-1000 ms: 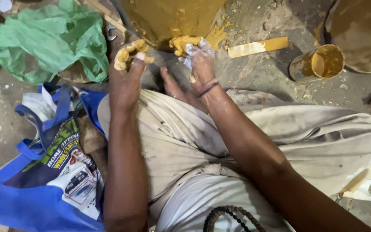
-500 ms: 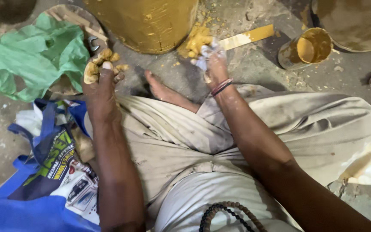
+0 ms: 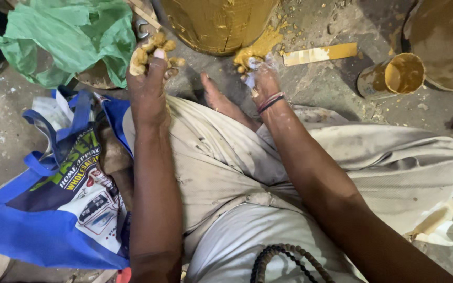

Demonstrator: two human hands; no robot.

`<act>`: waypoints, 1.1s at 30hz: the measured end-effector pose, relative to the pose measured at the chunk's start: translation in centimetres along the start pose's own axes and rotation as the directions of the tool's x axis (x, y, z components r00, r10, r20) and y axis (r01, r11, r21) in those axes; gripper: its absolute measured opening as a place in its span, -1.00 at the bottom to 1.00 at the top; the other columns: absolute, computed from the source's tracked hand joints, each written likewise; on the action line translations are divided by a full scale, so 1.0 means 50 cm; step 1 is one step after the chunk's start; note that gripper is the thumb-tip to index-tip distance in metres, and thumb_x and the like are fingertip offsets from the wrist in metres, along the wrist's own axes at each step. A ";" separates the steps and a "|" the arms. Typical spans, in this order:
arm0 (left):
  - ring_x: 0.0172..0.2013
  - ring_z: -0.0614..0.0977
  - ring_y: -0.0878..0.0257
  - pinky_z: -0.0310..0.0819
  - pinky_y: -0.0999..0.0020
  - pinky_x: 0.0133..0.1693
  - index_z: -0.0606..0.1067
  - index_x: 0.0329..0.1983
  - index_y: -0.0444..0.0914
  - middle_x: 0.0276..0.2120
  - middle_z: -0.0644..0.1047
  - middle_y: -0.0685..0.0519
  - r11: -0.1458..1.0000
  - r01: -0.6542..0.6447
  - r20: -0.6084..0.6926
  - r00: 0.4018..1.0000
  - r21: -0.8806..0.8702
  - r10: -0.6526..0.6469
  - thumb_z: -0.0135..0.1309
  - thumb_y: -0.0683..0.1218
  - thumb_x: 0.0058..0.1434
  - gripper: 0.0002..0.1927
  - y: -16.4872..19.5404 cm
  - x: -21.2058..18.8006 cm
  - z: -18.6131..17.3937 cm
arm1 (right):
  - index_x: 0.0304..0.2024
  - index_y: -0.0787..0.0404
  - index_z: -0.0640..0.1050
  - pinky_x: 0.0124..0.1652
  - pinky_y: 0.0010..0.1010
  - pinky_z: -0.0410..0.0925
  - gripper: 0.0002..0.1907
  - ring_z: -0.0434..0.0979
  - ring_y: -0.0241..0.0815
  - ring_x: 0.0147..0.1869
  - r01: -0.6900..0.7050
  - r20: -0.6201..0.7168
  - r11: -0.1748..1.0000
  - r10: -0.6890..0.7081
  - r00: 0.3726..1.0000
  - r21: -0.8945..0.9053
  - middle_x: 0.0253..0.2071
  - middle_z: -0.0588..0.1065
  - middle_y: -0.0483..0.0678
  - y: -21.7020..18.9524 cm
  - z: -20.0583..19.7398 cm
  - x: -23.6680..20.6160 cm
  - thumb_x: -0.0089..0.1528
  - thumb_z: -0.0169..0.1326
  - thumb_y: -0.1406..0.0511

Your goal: The person sits on the floor and applies a yellow clay paste by hand onto the surface of large cylindrical molds, scooping paste from a cup and smearing it over the mold walls, occasionally repositioning a mold.

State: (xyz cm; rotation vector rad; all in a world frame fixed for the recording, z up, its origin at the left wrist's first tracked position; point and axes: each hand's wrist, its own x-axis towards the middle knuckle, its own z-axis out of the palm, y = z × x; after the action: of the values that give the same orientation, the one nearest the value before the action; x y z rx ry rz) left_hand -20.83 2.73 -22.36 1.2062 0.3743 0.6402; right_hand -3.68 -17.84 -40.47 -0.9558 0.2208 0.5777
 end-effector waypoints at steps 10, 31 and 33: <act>0.00 0.58 0.25 0.55 0.32 0.05 0.45 0.24 -0.38 0.06 0.56 -0.01 0.999 0.030 -0.011 0.999 0.022 -0.030 0.12 -0.13 0.44 -0.63 0.016 -0.001 0.015 | -0.07 0.06 0.39 -0.52 -0.33 0.47 -0.72 0.62 -0.16 -0.38 0.139 -0.321 0.990 -0.134 0.937 -0.005 -0.32 0.55 -0.05 -0.039 0.032 0.085 0.23 -0.06 0.50; -0.08 0.64 0.24 0.58 0.33 -0.01 0.45 0.22 -0.33 0.03 0.59 -0.02 0.972 0.129 0.041 0.989 0.199 -0.140 0.12 -0.12 0.44 -0.66 0.016 0.013 0.033 | 0.41 0.45 0.24 0.14 -0.37 0.48 -0.31 0.54 -0.11 0.22 0.553 -0.053 0.636 -0.681 0.731 -0.539 0.23 0.43 0.10 -0.031 0.041 0.038 0.32 0.25 0.47; -0.08 0.64 0.24 0.57 0.34 -0.04 0.46 0.21 -0.32 0.02 0.59 -0.01 0.972 0.132 0.022 0.990 0.195 -0.138 0.13 -0.12 0.44 -0.66 0.016 0.008 0.028 | 0.35 0.46 0.29 -0.16 -0.44 0.47 -0.41 0.57 -0.18 -0.06 0.493 -0.088 0.832 -0.528 0.845 -0.254 0.07 0.50 0.08 -0.005 0.078 0.003 0.32 0.19 0.46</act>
State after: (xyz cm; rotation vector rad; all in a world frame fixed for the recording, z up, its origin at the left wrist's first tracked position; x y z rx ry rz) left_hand -19.90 2.14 -21.11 1.3621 0.4933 0.4721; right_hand -3.69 -14.69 -38.11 -1.2248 0.0285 0.0257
